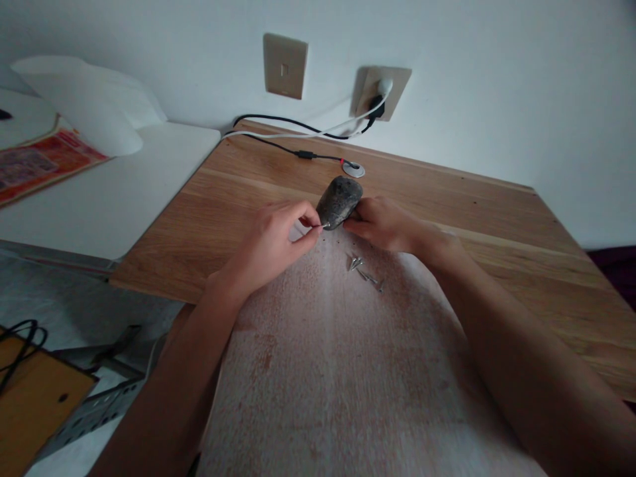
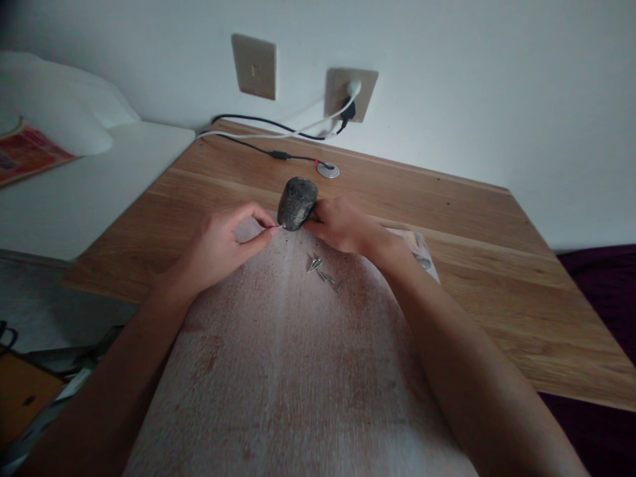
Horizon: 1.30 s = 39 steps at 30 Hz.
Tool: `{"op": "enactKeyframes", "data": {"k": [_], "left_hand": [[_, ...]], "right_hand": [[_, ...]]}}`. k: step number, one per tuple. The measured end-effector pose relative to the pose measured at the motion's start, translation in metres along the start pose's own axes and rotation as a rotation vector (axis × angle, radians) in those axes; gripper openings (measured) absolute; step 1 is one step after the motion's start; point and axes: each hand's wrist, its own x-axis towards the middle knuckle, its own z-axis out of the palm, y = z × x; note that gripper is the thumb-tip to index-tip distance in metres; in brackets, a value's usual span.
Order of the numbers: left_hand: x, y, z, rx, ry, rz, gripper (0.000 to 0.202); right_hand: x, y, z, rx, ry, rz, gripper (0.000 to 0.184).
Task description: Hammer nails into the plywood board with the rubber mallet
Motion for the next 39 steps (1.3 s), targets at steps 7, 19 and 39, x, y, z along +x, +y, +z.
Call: {"op": "enactKeyframes", "data": {"k": [7,19,39], "left_hand": [[0.004,-0.004,0.007,0.010,-0.038,0.015,0.029],[0.013,-0.005,0.001,-0.030,-0.100,0.010,0.018],[0.012,-0.011,0.013,-0.042,-0.179,0.002,0.016]], "right_hand": [[0.002,0.002,0.000,0.036,-0.008,-0.016,0.023],[0.001,0.000,-0.004,0.070,-0.013,0.012,0.017],[0.002,-0.002,-0.007,0.087,-0.038,0.068,0.015]]}}
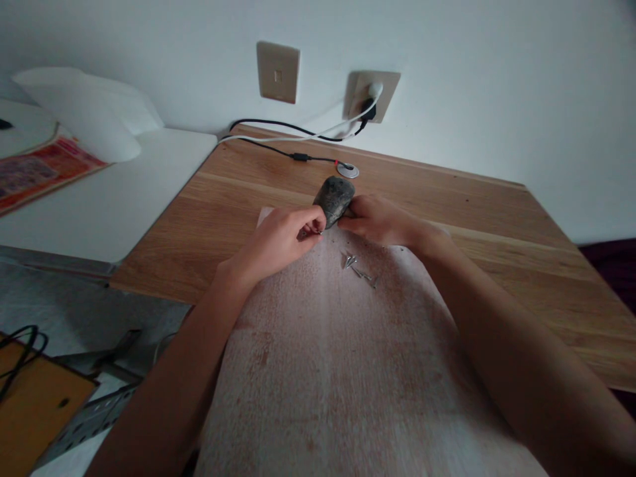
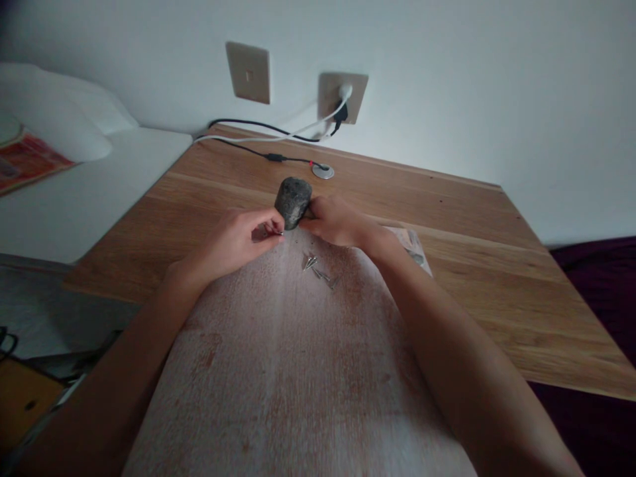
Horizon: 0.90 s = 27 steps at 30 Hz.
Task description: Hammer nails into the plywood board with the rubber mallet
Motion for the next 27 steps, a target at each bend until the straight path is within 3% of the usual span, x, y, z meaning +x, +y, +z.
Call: {"op": "enactKeyframes", "data": {"k": [27], "left_hand": [[-0.0028,-0.0071,0.0034,0.034,0.027,0.055,0.015]], "right_hand": [[-0.0011,-0.0027,0.0003,-0.038,-0.009,0.008,0.019]]}}
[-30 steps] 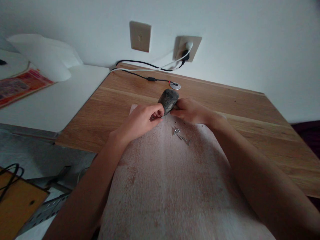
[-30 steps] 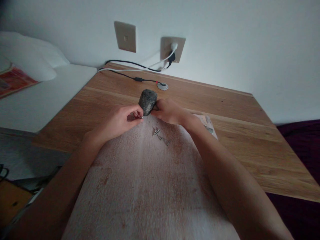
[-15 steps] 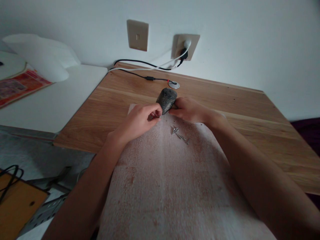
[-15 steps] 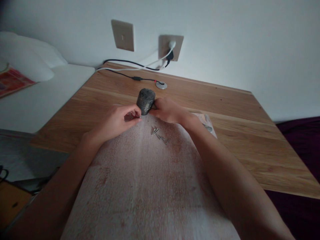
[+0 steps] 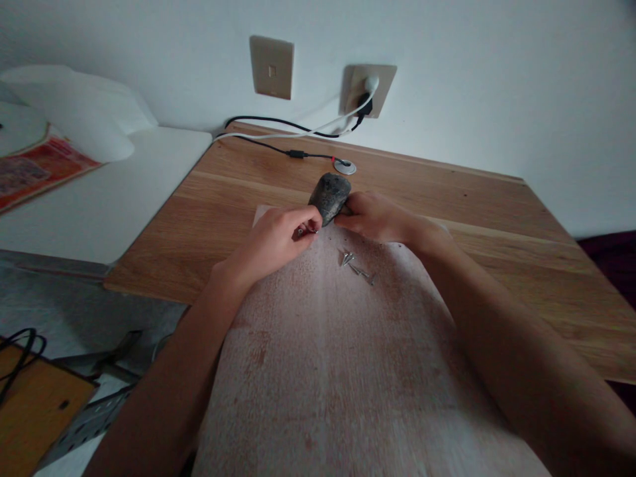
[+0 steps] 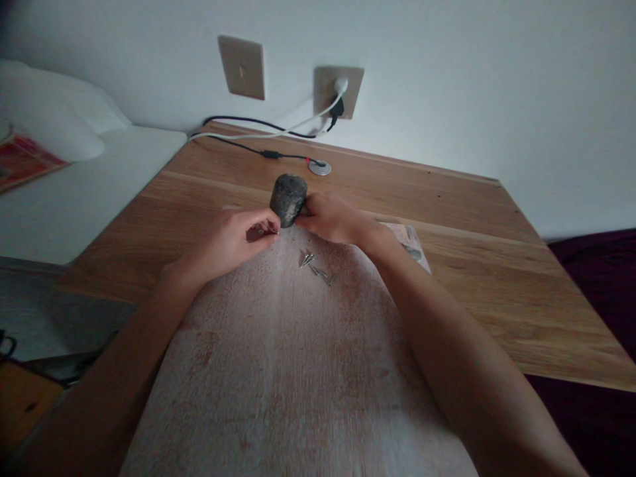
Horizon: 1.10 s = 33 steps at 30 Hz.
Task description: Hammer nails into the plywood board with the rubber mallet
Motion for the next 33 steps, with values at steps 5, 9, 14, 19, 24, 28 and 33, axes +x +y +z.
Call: {"op": "enactKeyframes", "data": {"k": [5,9,14,19,24,28,33], "left_hand": [[0.0006,-0.0005,0.0009,-0.006,-0.002,0.019,0.017],[0.0003,-0.0004,0.0010,-0.026,-0.006,0.017,0.018],[0.0010,0.0012,0.0002,-0.034,-0.016,0.009,0.014],[0.0014,0.0005,0.0008,-0.030,0.000,0.034,0.016],[0.0011,0.0004,0.0013,-0.023,0.007,0.038,0.018],[0.0014,0.0015,0.0017,-0.007,0.010,0.023,0.018],[0.0008,0.0001,0.0030,-0.010,0.021,0.007,0.021]], "right_hand": [[0.0000,0.0002,-0.0002,0.018,-0.003,0.004,0.018],[0.0008,0.0027,0.0008,0.017,-0.005,-0.002,0.020],[0.0013,0.0034,0.0011,-0.001,-0.017,0.016,0.023],[0.0013,0.0033,0.0022,-0.005,0.008,0.015,0.022],[0.0025,0.0046,0.0034,-0.018,0.015,0.011,0.023],[0.0025,0.0031,0.0025,-0.026,0.006,0.028,0.025],[0.0008,-0.0002,0.0009,-0.010,0.001,0.059,0.024]]}}
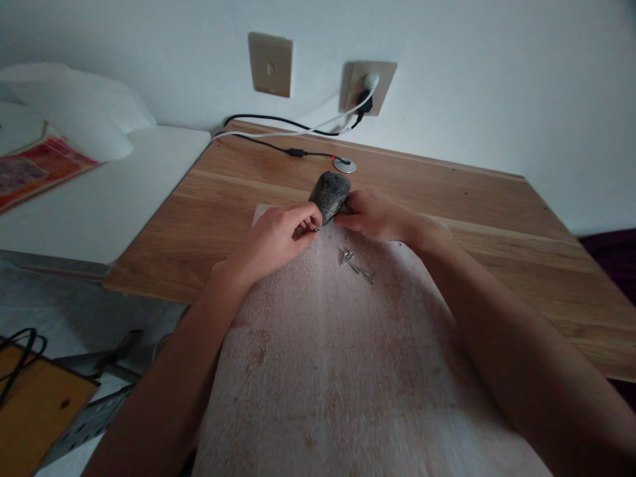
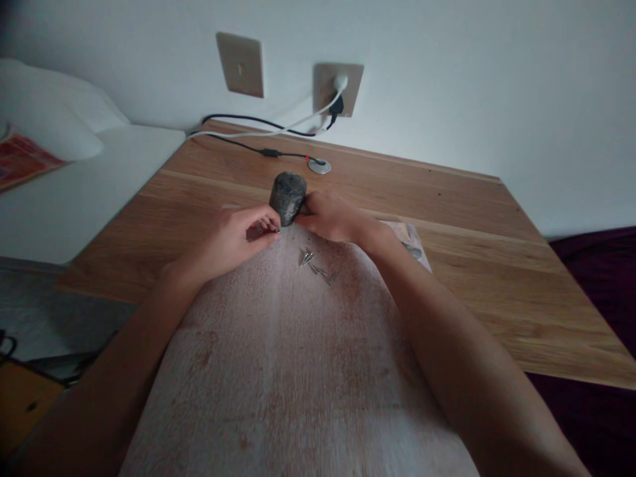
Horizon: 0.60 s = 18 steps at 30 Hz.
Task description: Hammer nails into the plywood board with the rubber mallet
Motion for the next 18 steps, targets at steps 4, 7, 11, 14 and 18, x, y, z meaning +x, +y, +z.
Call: {"op": "enactKeyframes", "data": {"k": [4,7,11,14,18], "left_hand": [[-0.0012,-0.0008,0.0000,-0.012,0.008,-0.020,0.024],[-0.0015,-0.0001,-0.0007,0.009,0.002,-0.032,0.024],[-0.0015,0.0007,-0.0010,0.016,0.008,-0.034,0.021],[-0.0014,0.0005,-0.0011,0.023,0.017,-0.044,0.020],[-0.0006,0.0005,-0.0019,0.009,0.002,-0.090,0.017]], "right_hand": [[-0.0012,-0.0012,-0.0004,0.003,0.005,0.005,0.023],[-0.0008,-0.0014,-0.0001,-0.003,0.010,-0.002,0.023],[0.0006,-0.0010,0.0010,-0.025,0.012,-0.014,0.025],[0.0006,-0.0003,0.0014,-0.032,0.022,-0.015,0.026],[-0.0001,0.0013,0.0012,-0.015,0.018,-0.024,0.024]]}}
